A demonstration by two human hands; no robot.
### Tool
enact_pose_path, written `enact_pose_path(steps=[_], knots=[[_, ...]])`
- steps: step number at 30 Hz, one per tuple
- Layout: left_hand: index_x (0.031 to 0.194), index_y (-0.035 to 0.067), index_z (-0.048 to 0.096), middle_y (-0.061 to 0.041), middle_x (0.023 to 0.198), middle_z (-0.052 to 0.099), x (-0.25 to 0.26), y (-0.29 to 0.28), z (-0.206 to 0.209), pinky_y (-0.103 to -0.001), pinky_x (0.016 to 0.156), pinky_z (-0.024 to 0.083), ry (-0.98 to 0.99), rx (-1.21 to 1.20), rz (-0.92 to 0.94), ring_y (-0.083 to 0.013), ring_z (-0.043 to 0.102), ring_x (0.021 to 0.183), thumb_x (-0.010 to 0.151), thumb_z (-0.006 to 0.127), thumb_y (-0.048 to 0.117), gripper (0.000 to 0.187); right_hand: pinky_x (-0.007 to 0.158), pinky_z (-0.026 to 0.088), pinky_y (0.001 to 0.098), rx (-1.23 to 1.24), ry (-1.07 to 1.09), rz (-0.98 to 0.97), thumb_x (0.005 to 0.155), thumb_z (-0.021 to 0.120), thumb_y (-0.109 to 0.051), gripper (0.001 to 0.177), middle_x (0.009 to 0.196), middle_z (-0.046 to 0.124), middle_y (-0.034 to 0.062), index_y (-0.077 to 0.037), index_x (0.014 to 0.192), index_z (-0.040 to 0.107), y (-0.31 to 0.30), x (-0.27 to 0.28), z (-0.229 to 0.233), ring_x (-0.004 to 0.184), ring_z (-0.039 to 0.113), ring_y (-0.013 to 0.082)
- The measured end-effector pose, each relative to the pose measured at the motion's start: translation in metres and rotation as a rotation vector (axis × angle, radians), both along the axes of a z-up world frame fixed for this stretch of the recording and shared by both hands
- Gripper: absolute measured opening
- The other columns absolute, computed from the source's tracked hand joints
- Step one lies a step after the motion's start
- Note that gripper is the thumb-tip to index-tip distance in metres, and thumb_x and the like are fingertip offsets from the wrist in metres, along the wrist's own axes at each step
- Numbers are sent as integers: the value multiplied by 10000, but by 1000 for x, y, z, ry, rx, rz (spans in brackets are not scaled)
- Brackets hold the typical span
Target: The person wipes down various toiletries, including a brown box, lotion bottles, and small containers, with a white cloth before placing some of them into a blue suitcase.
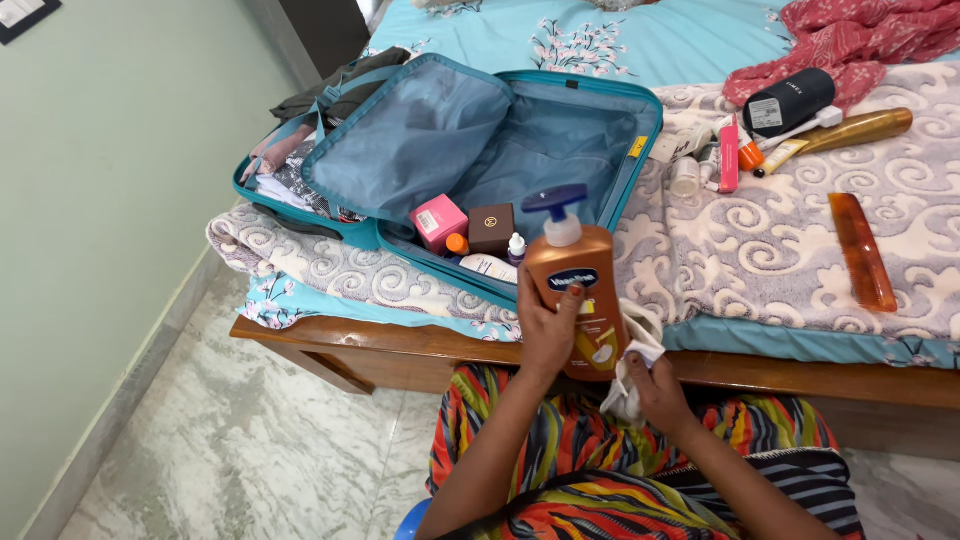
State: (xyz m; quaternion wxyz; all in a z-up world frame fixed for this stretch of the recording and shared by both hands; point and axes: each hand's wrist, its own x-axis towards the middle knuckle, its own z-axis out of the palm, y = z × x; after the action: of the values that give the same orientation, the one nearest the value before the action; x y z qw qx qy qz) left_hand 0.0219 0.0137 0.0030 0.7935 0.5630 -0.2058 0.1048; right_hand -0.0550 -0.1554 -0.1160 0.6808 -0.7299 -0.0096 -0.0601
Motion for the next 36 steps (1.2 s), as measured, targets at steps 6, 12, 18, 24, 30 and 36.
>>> enact_pose_path(steps=[6,12,18,24,30,36], knots=[[1449,-44,484,-108,1183,612,12,10,-19,-319,940,499,29,-119,-129,-179,589,1060,1046,707,350,606,777,615,516,749,287,354,932,475,-581,750,1188,724,214,-7,1414,469,3,-7,19,1002,754,372],[1585,-1,383,-146,1420,563,-1,-1,-8,-330,1146,450,-95,16,-51,-218,570,1309,1056,637,436,733,1024,553,537,826,137,320,885,707,-393,756,1340,614,190,-17,1466,400,12,-8,14,1189,662,349],[1594,-2,45,-227,1500,407,-31,-13,14,-407,1049,512,-39,205,18,-318,541,1323,709,864,366,1261,1025,473,479,596,142,96,935,641,-244,654,1378,516,138,-104,1506,356,-3,3,-21,1250,554,275],[1664,-46,138,-266,1612,398,-33,-18,-3,-438,1208,456,-233,260,81,-365,507,1472,831,856,425,1195,1125,375,358,208,83,88,1067,371,-364,562,1470,515,123,-15,1508,383,-7,6,-23,1365,490,216],[1655,-57,176,-264,1592,421,-36,-19,-13,-446,1218,426,-235,314,118,-362,489,1481,847,842,450,1164,1135,360,337,59,10,74,1082,295,-440,618,1488,521,125,3,1500,400,-2,-2,-10,1394,482,204],[1655,-55,187,-258,1598,434,-38,-17,-9,-436,1222,428,-230,254,83,-340,509,1473,868,833,460,1140,935,426,475,493,322,83,1177,254,-487,690,1247,535,311,80,1517,452,-11,4,-46,1083,534,384]])
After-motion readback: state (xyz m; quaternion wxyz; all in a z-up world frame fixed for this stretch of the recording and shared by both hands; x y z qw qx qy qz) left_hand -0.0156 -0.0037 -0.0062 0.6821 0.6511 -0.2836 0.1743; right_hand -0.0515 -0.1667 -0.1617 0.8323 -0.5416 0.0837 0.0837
